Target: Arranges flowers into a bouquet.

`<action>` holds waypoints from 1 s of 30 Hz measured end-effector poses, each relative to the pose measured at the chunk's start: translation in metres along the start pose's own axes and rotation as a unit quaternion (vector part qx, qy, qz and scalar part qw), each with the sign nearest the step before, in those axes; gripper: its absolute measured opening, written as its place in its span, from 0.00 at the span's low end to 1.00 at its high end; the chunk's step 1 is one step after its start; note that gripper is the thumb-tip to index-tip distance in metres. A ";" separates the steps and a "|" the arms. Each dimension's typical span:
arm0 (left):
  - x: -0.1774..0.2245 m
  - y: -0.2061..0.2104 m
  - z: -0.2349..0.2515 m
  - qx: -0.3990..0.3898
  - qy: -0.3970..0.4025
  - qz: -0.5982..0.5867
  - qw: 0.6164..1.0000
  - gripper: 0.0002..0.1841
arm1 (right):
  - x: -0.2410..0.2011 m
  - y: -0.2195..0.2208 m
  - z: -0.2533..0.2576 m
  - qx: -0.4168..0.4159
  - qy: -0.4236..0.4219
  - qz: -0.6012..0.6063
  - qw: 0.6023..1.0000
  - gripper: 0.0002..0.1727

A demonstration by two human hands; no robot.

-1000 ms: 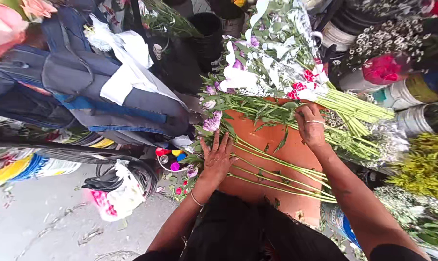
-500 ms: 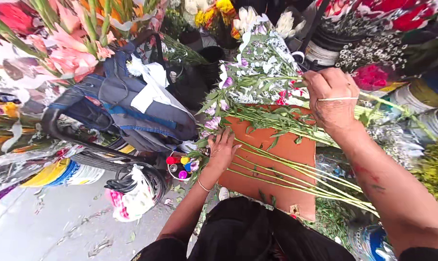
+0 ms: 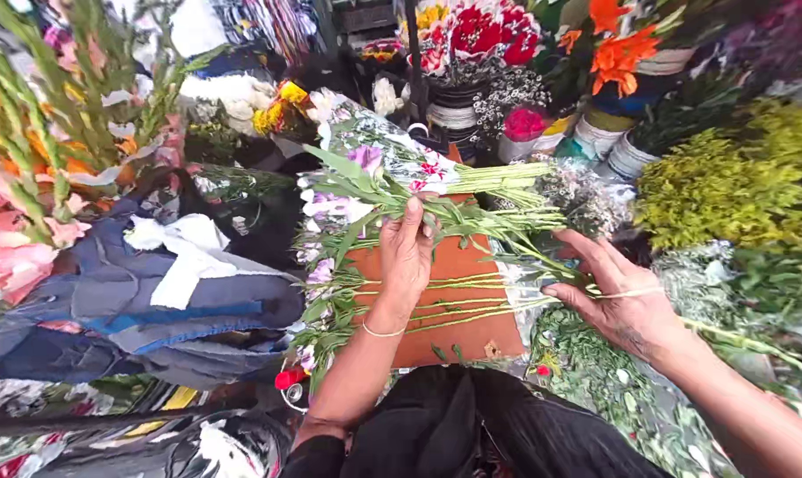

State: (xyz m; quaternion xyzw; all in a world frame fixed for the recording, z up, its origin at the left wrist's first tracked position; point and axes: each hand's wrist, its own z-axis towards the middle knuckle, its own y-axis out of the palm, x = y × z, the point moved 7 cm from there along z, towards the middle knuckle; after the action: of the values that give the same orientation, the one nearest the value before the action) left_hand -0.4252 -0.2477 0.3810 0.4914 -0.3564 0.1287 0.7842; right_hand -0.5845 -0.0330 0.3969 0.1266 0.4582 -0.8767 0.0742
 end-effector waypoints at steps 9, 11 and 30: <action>-0.119 0.144 -0.047 -0.215 -0.081 0.108 0.967 0.13 | 0.062 -0.018 -0.065 0.052 0.201 0.140 0.968 0.17; -0.116 0.143 -0.028 -0.173 -0.066 0.089 0.979 0.17 | 0.085 0.001 -0.122 0.048 0.274 0.115 0.954 0.18; -0.088 0.140 0.016 -0.118 -0.043 0.154 0.980 0.16 | 0.125 0.101 -0.319 -0.032 0.372 -0.043 0.927 0.16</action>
State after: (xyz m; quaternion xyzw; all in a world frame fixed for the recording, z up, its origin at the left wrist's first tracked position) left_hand -0.5717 -0.1810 0.4199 0.3396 -0.4737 0.1833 0.7916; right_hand -0.6304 0.1698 0.1063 0.4213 0.4860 -0.7536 -0.1353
